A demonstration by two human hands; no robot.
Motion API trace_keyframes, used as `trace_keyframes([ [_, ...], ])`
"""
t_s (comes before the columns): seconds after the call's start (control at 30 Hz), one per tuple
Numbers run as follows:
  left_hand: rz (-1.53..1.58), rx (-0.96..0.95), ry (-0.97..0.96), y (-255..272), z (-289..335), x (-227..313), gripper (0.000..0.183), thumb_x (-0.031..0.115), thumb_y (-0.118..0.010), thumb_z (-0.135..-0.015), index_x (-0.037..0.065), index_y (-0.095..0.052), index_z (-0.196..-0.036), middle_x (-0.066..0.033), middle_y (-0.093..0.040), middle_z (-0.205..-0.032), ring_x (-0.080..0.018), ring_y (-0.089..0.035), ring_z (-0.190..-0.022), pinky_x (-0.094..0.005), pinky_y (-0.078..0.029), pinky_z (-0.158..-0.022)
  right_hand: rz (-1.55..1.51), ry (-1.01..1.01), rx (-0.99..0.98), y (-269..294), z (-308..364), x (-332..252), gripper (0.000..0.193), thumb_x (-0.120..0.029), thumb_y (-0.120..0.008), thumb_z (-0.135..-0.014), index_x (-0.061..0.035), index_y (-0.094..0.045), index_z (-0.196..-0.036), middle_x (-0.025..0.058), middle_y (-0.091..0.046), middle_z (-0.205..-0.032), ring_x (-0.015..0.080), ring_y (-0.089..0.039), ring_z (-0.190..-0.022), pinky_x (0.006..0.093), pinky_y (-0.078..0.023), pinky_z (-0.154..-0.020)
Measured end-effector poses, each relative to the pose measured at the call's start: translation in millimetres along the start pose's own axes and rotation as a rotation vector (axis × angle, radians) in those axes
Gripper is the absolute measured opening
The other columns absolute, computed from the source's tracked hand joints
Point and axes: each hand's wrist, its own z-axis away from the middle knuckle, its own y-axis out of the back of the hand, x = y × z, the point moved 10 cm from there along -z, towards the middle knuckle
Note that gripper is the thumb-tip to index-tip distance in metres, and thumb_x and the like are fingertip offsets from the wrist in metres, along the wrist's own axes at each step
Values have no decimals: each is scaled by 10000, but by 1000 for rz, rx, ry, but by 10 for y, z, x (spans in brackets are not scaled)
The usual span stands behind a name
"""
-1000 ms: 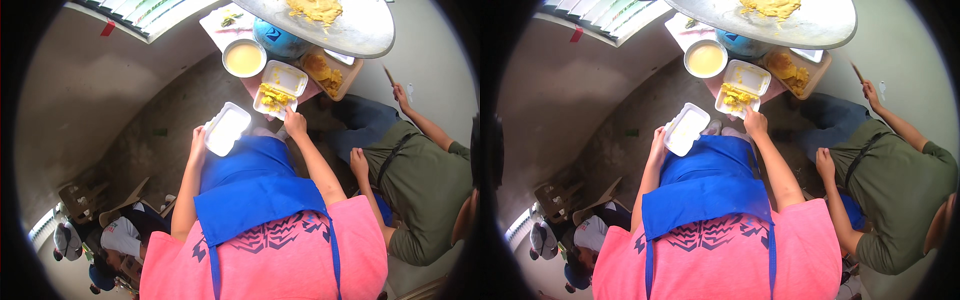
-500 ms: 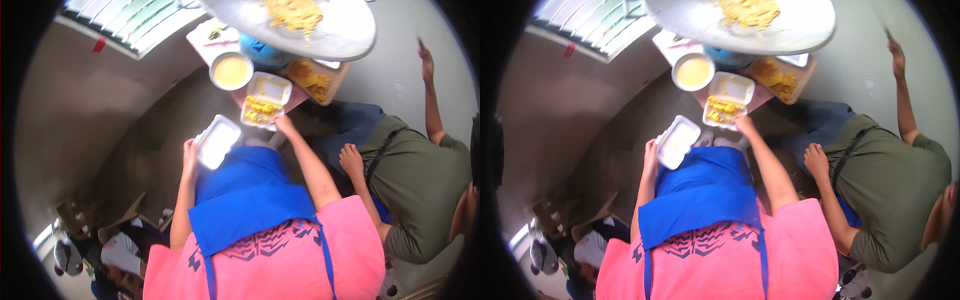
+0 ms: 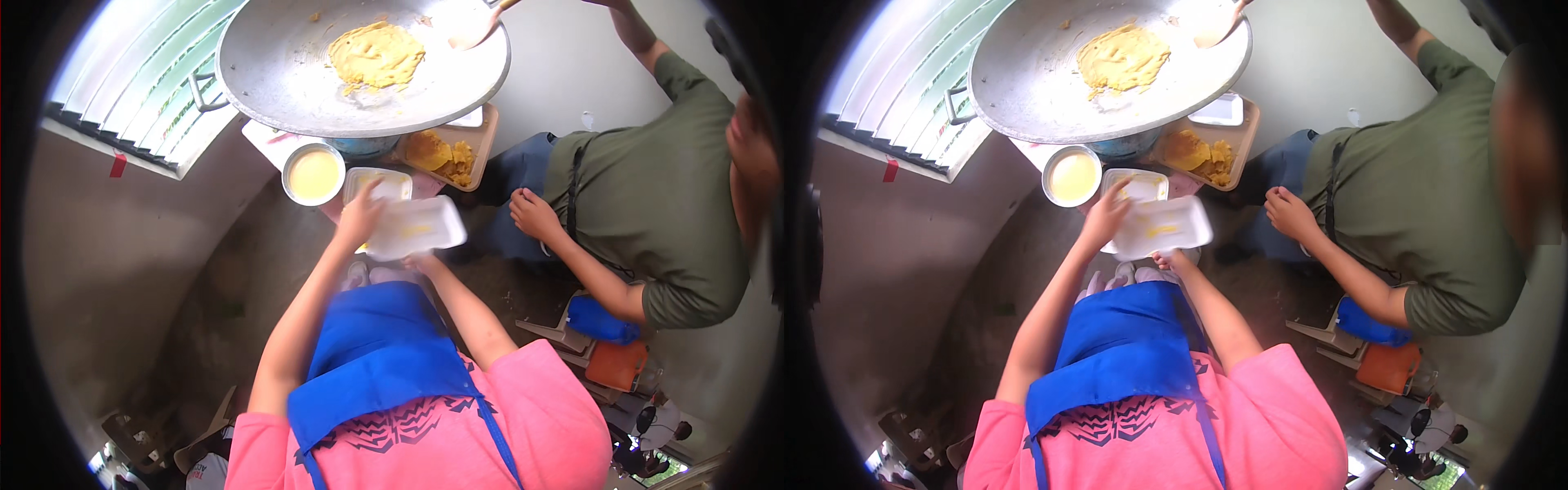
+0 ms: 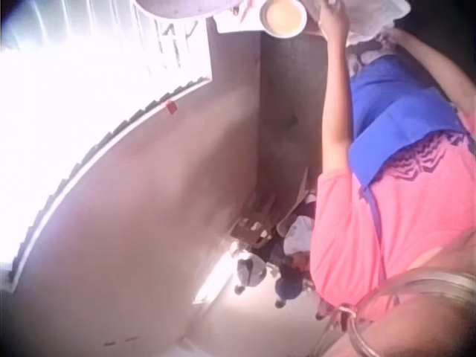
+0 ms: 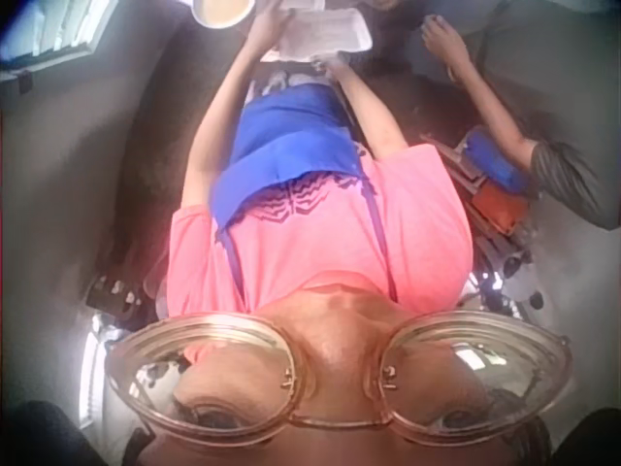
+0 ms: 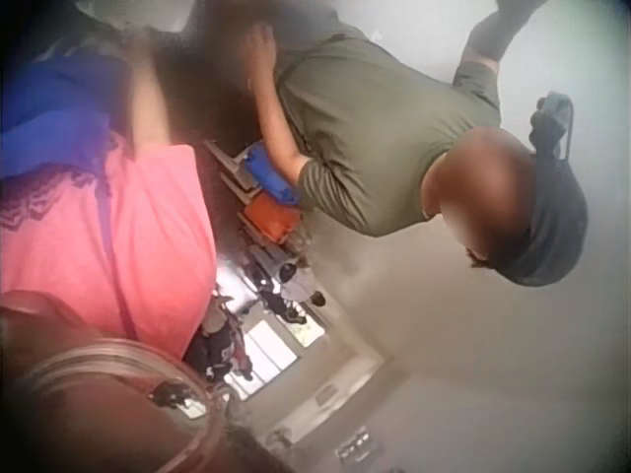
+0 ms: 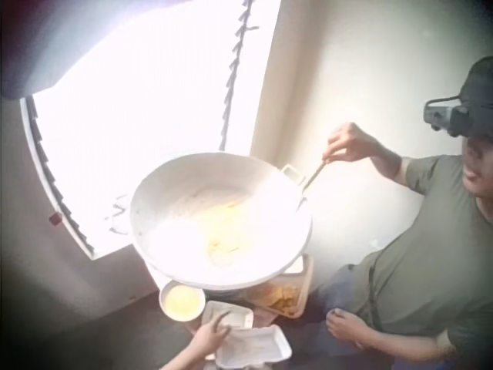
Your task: The person scoops cooked scrambled eggs from a large wok into white styrofoam containers using a spoon. They then walk through a dining area and place the filled containers onto a table where other people are seated.
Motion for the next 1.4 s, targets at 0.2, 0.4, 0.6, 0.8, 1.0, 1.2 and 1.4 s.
trace_keyframes([
  [0.2,-35,-424,-18,-1055,-817,711,682,252,-535,-892,119,-207,-1475,-275,-562,-1196,-358,-586,-1065,-374,-438,-900,206,-149,148,-391,100,-6,152,-144,-476,-874,-116,-547,-1005,-49,-342,-540,36,-246,-374,216,-176,-333],
  [0.4,261,-431,131,-889,72,-67,397,282,-503,-939,5,-580,-1213,-159,-612,-1150,-210,-575,-1050,-303,-426,-924,-99,52,90,171,-60,296,207,-210,-527,-890,-106,-548,-1068,12,-542,-624,103,-453,-422,256,-338,-352],
  [0.6,482,63,619,479,1934,-1673,250,213,-496,-952,13,-561,-1087,-50,-615,-906,-121,-575,-779,-261,-478,-678,135,-213,110,-272,533,-166,147,-137,-494,-878,-63,-602,-944,-43,-390,-530,54,-337,-406,216,-261,-368],
  [0.8,611,271,688,950,2429,-1818,207,178,-479,-954,61,-457,-1123,-48,-574,-920,-103,-553,-796,-261,-463,-643,204,-7,118,-552,824,-574,98,-123,-469,-915,-85,-559,-923,-74,-296,-533,18,-200,-386,201,-154,-347],
  [1.0,521,317,367,975,2007,-1183,212,89,-432,-944,67,-401,-1152,-38,-524,-984,-87,-515,-888,-238,-441,-770,832,683,210,-1797,1716,-1417,98,-85,-566,-910,-4,-583,-964,44,-622,-718,130,-564,-606,246,-419,-554],
  [1.2,615,283,99,1201,1844,-194,542,20,-445,-814,27,-313,-1340,-133,-454,-1257,-185,-457,-1160,-299,-353,-990,1225,1259,159,-2549,2402,-1623,231,65,-580,-796,-20,-600,-1009,137,-584,-731,292,-582,-607,352,-454,-542],
  [1.4,718,143,116,1192,1870,54,646,2,-426,-776,1,-241,-1395,-160,-369,-1342,-222,-349,-1272,-317,-266,-1063,1245,1399,260,-2570,2549,-1655,302,112,-559,-742,-23,-591,-1010,121,-522,-692,277,-557,-584,356,-444,-521],
])
